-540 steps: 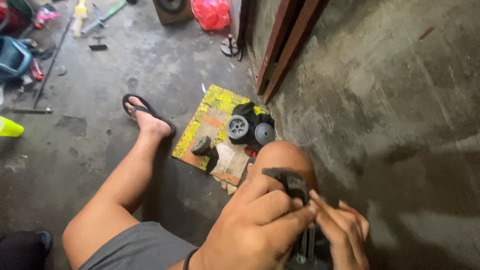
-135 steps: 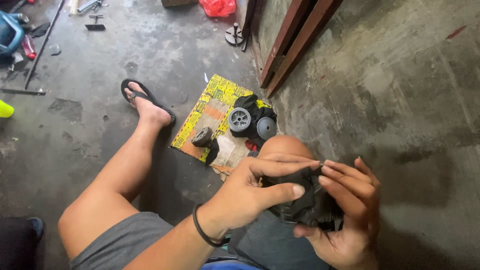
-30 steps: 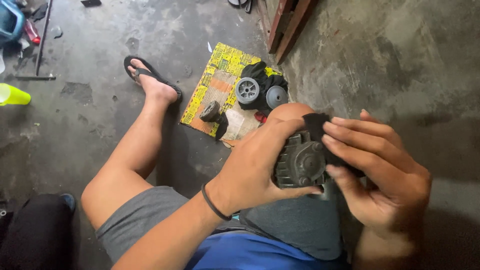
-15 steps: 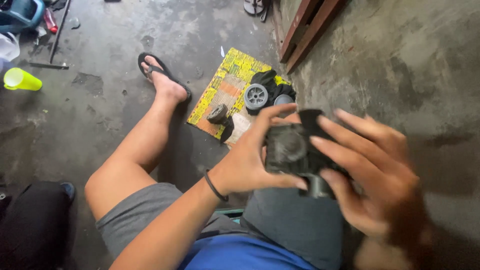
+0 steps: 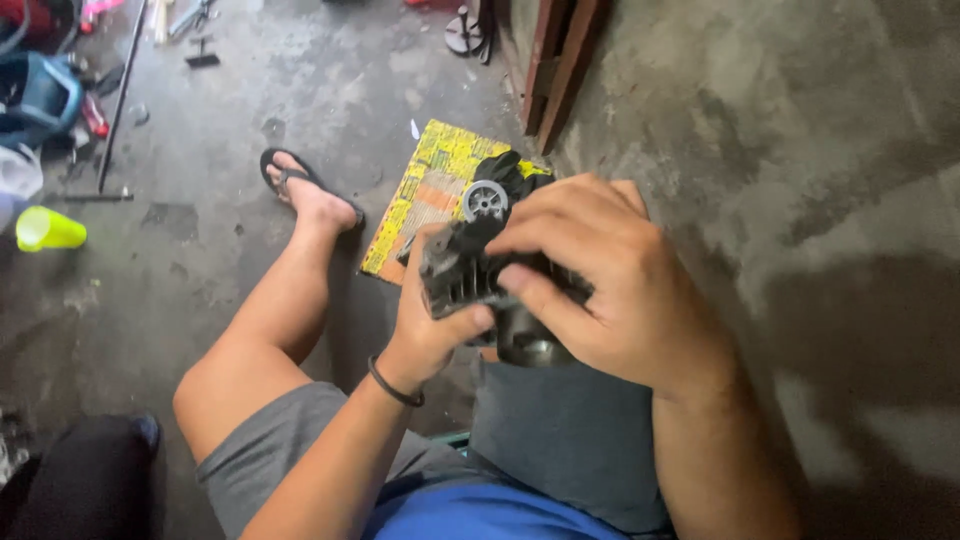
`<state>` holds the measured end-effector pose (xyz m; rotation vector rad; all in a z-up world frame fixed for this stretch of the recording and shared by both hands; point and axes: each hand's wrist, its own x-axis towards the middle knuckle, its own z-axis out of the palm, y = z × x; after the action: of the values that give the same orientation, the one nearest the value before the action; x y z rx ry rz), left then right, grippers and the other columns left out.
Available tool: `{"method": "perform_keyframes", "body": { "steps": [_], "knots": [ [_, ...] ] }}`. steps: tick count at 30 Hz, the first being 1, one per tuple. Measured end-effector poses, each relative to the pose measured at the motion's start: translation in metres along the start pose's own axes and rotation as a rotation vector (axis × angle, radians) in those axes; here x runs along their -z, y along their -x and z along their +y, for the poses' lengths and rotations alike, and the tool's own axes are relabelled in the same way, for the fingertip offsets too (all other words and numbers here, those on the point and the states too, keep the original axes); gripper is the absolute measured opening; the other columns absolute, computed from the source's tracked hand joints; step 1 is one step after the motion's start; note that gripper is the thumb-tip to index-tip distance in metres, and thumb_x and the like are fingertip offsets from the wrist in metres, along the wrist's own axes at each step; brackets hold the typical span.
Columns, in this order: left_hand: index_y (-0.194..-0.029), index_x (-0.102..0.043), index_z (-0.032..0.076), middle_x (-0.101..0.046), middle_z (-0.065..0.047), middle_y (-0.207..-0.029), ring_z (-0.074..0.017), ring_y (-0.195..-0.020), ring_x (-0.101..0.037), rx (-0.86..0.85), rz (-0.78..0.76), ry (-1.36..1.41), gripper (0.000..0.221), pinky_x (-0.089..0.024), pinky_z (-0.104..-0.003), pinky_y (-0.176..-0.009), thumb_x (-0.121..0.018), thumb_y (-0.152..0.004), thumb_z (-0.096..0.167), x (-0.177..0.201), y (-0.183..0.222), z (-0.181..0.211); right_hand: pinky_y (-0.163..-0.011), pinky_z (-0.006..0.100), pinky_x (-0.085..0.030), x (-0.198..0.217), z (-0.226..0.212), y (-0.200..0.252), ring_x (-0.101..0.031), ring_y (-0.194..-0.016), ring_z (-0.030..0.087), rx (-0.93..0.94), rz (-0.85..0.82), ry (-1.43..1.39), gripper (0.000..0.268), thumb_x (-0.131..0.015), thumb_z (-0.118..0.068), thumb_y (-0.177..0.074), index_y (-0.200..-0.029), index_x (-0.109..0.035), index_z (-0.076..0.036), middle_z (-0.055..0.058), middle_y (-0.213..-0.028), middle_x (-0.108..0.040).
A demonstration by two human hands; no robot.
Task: Inspecting a motorcycle cylinder head and removing the piston to check for wear.
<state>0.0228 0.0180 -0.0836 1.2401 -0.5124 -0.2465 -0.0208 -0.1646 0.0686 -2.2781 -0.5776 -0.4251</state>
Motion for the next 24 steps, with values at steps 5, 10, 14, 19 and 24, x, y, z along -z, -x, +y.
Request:
{"method": "perform_keyframes", "body": {
  "steps": [5, 10, 14, 19, 24],
  "knots": [
    [-0.132, -0.039, 0.005, -0.061, -0.010, -0.120, -0.0203, -0.110, -0.060, 0.013, -0.074, 0.020, 0.083, -0.048, -0.036, -0.102, -0.088, -0.070, 0.032, -0.011, -0.004, 0.007, -0.098, 0.040, -0.047, 0.007, 0.011, 0.013, -0.064, -0.109, 0.027, -0.017, 0.068, -0.076, 0.016, -0.075, -0.001, -0.078, -0.093, -0.073, -0.001, 0.011, -0.106, -0.074],
    [-0.138, -0.041, -0.001, -0.053, -0.013, -0.128, -0.0265, -0.117, -0.057, -0.073, -0.037, -0.194, 0.092, -0.045, -0.039, -0.109, -0.081, -0.069, 0.044, 0.006, -0.001, -0.019, -0.094, 0.039, -0.054, -0.003, 0.017, 0.025, -0.067, -0.101, 0.029, -0.051, 0.272, -0.211, 0.012, -0.068, -0.008, -0.090, -0.090, -0.062, 0.002, 0.013, -0.101, -0.070],
    [-0.140, -0.039, 0.000, -0.050, -0.013, -0.134, -0.0268, -0.123, -0.054, -0.061, -0.030, -0.231, 0.100, -0.044, -0.040, -0.111, -0.083, -0.067, 0.052, 0.007, 0.005, -0.013, -0.088, 0.035, -0.057, -0.004, 0.013, 0.026, -0.069, -0.095, 0.026, -0.125, 0.344, -0.218, 0.012, -0.069, -0.007, -0.088, -0.094, -0.065, 0.003, 0.017, -0.106, -0.070],
    [-0.133, -0.041, 0.004, -0.052, -0.019, -0.140, -0.0313, -0.127, -0.057, -0.060, -0.106, -0.224, 0.093, -0.048, -0.045, -0.113, -0.092, -0.061, 0.034, -0.019, 0.009, 0.035, -0.101, 0.040, -0.056, -0.001, 0.016, 0.042, -0.068, -0.111, 0.029, -0.102, 0.262, -0.291, 0.010, -0.070, -0.003, -0.083, -0.091, -0.066, 0.001, 0.016, -0.116, -0.071],
    [-0.141, -0.047, -0.001, -0.051, -0.023, -0.143, -0.0384, -0.134, -0.059, -0.167, -0.124, -0.617, 0.089, -0.051, -0.048, -0.115, -0.091, -0.065, 0.016, -0.035, 0.033, 0.070, -0.103, 0.044, -0.057, -0.014, 0.027, 0.066, -0.068, -0.112, 0.031, -0.014, 0.289, -0.222, 0.021, -0.070, -0.029, -0.085, -0.087, -0.071, -0.008, 0.009, -0.107, -0.074]
  ]
}}
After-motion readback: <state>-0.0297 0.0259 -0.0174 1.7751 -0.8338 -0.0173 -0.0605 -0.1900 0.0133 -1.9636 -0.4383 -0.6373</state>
